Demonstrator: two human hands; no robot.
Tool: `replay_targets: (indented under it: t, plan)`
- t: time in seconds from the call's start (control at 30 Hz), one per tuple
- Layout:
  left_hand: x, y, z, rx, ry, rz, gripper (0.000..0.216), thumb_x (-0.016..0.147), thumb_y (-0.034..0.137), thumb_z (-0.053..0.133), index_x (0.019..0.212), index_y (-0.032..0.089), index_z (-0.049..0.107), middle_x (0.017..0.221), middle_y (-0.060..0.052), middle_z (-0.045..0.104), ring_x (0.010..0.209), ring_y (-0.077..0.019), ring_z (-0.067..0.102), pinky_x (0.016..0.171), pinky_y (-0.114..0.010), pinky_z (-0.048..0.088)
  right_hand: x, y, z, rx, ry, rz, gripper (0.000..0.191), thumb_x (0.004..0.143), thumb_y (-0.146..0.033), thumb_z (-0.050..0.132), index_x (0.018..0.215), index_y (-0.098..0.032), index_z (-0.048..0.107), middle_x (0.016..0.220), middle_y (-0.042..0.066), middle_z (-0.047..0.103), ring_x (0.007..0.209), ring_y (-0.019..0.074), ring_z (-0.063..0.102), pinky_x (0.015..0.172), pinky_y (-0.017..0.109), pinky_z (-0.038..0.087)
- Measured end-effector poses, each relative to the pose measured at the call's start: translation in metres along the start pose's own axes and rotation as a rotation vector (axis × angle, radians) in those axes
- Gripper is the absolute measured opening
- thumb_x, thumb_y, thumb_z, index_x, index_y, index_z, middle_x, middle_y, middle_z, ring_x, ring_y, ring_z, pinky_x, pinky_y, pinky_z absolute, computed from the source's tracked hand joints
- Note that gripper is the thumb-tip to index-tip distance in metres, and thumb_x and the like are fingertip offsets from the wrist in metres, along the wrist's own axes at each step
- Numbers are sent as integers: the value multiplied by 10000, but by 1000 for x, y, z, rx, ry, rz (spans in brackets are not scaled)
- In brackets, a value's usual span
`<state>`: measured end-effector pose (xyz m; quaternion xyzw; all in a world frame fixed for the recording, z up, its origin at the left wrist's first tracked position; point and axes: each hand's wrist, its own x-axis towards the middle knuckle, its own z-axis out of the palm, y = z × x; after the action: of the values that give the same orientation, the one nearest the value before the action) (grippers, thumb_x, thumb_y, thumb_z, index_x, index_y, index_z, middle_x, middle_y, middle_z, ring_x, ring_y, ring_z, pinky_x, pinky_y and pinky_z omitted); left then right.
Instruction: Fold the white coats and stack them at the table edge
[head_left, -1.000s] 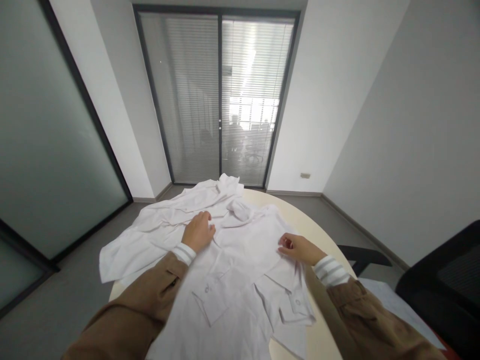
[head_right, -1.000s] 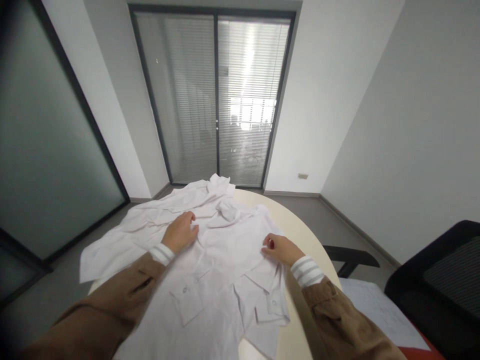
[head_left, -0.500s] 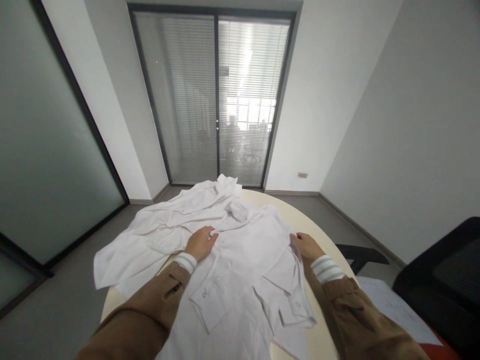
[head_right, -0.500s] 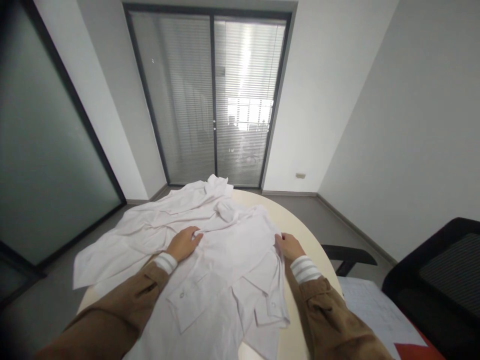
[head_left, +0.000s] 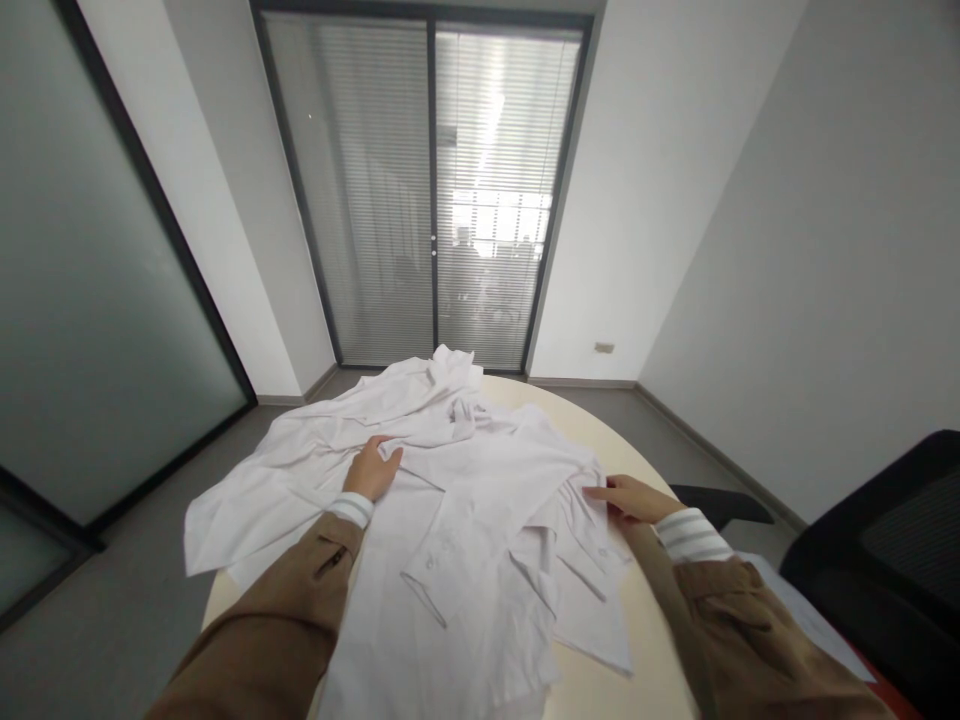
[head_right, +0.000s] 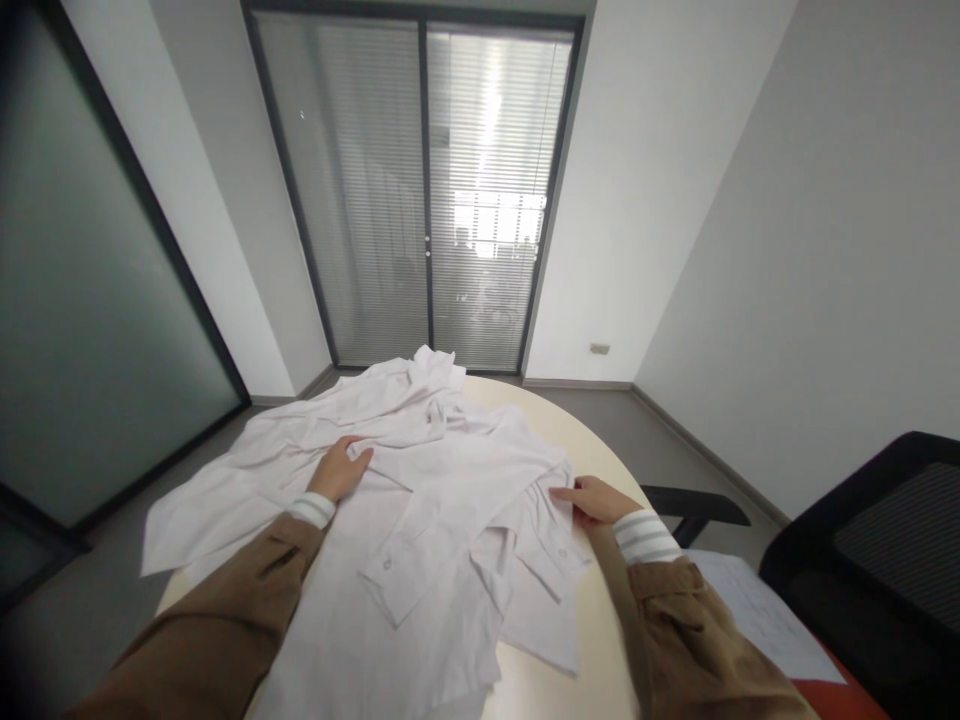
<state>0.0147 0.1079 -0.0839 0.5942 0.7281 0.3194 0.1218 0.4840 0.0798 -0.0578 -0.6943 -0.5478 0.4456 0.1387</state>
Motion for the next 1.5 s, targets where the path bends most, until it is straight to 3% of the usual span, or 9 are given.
replay_targets:
  t: [0.13, 0.4, 0.7, 0.87, 1.03, 1.17, 1.27, 1.4, 1.5]
  plan:
    - [-3, -5, 2, 3, -25, 25, 384, 883, 281, 567, 1247, 217, 464, 1128, -108, 698, 1022, -262, 680, 869, -336, 501, -6, 10, -6, -29, -95, -11, 423, 749, -588, 705, 750, -176, 611, 609, 37, 639, 545, 139, 558, 538, 249, 430]
    - [-6, -1, -2, 111, -48, 55, 362, 931, 266, 513, 1283, 225, 438, 955, -88, 709, 951, -274, 693, 828, -350, 507, 4, 28, -27, -169, 320, 42, 284, 863, -428, 595, 915, -149, 606, 688, 50, 638, 553, 145, 550, 463, 239, 391]
    - [-4, -6, -2, 69, 7, 308, 402, 855, 94, 467, 1241, 206, 489, 1300, -108, 570, 1253, -240, 533, 1073, -385, 429, -30, 27, -35, 77, -173, -53, 921, 533, -329, 824, 1379, -285, 463, 1076, 85, 718, 720, 214, 676, 510, 233, 444]
    - [0, -12, 2, 96, -15, 301, 407, 847, 78, 469, 1235, 193, 514, 1286, -118, 545, 1218, -251, 545, 1043, -396, 457, -42, 23, -43, -40, -42, 57, 892, 523, -389, 845, 1353, -263, 543, 925, 84, 718, 547, 160, 605, 458, 234, 407]
    - [-13, 18, -16, 143, 124, 416, 357, 845, 212, 602, 1197, 169, 560, 1284, -154, 509, 1200, -306, 507, 1075, -448, 397, -53, 16, -41, 7, -198, 29, 964, 493, -362, 858, 1383, -224, 514, 1003, 114, 714, 788, 241, 685, 606, 267, 500]
    - [-59, 66, -32, -15, -282, 661, 180, 917, 387, 563, 983, 226, 606, 956, -53, 633, 914, -214, 603, 880, -329, 482, -50, 16, -39, -17, -226, -91, 1061, 598, -404, 803, 1529, -264, 314, 1146, 112, 687, 900, 275, 678, 713, 328, 530]
    - [-109, 91, -26, -38, -711, 996, 452, 769, 637, 693, 935, 226, 605, 896, -30, 642, 823, -199, 602, 807, -306, 472, -39, 16, -35, -175, -49, -312, 969, 673, -484, 749, 1527, -259, 348, 1217, 87, 662, 1011, 270, 634, 892, 351, 498]
    - [-147, 95, -7, -13, -743, 1169, 686, 615, 740, 756, 1033, 222, 591, 1109, -77, 607, 970, -246, 572, 888, -353, 448, -23, 19, -31, -317, 23, -450, 711, 754, -548, 640, 1383, -228, 561, 1344, 92, 599, 1171, 298, 556, 1046, 381, 395]
    - [-146, 88, -3, 51, -733, 1123, 496, 745, 636, 734, 1026, 242, 624, 1137, -71, 586, 996, -241, 556, 866, -344, 435, -18, 25, -33, -327, -43, -428, 587, 736, -519, 641, 1231, -207, 672, 1262, 98, 643, 1159, 300, 567, 1043, 383, 390]
